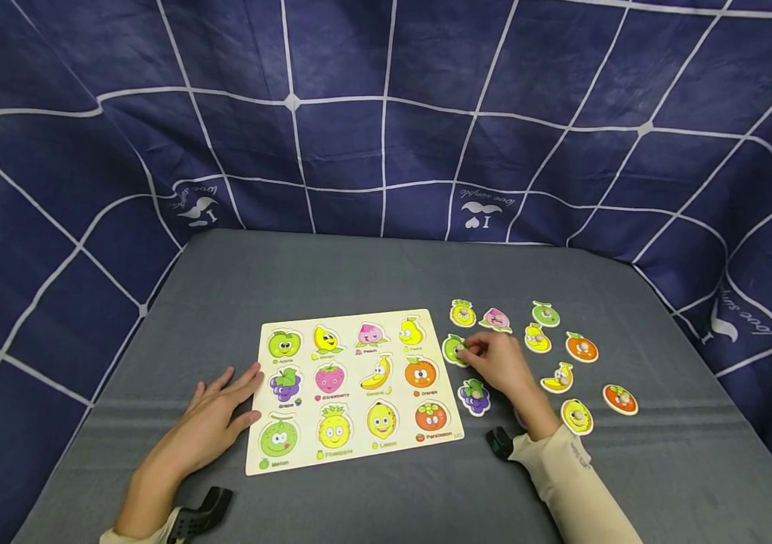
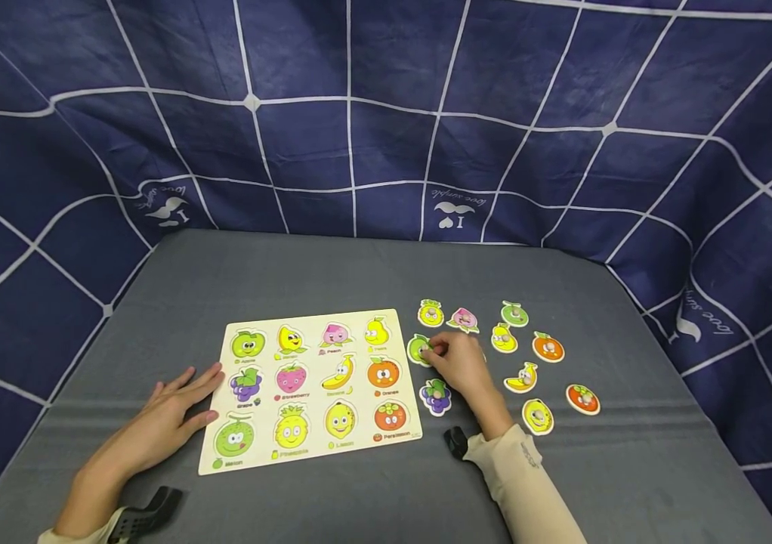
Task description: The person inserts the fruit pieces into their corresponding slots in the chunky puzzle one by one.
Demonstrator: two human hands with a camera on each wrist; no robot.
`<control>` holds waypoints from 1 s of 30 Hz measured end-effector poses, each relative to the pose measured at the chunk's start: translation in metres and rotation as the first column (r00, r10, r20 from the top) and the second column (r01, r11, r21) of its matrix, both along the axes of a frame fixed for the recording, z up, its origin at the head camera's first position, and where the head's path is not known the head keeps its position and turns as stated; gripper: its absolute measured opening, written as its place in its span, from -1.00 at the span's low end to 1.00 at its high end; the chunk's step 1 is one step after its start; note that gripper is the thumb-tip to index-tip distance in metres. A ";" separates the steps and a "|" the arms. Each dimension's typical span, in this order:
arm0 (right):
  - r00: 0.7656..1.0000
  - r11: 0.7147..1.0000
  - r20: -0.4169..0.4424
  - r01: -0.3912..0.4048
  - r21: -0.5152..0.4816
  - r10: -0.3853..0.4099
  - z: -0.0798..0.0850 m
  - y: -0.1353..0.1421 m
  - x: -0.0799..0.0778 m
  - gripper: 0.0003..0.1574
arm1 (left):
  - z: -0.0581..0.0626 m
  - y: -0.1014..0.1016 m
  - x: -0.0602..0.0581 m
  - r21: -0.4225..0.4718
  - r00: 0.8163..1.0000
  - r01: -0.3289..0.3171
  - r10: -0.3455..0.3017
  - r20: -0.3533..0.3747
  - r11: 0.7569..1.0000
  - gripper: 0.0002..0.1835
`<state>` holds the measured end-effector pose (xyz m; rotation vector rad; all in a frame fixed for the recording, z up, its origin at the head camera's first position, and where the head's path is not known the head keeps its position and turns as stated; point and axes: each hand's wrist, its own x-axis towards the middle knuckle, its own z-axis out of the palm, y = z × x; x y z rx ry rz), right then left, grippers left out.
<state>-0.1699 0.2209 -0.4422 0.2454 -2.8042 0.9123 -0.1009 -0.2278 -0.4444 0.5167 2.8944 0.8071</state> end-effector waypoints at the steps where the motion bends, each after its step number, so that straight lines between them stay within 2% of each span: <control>1: 1.000 1.000 0.006 0.002 0.003 -0.002 0.000 0.000 -0.001 -0.83 | 0.000 0.000 0.000 0.002 1.000 -0.001 0.001 0.002 1.000 -0.33; 9: 0.999 1.000 0.046 0.009 0.014 -0.010 0.002 -0.005 -0.009 -0.85 | -0.001 -0.003 0.001 0.003 1.000 -0.008 0.008 0.006 1.000 -0.32; 15: 0.997 0.999 0.075 0.028 0.016 -0.029 0.003 -0.008 -0.012 -0.86 | -0.003 -0.005 0.000 0.000 1.000 -0.002 0.002 -0.018 1.000 -0.34; 30: 0.994 0.998 0.098 0.053 0.029 -0.055 0.004 -0.006 -0.005 -0.89 | -0.002 -0.001 -0.002 -0.005 1.000 0.010 -0.010 -0.001 1.000 -0.32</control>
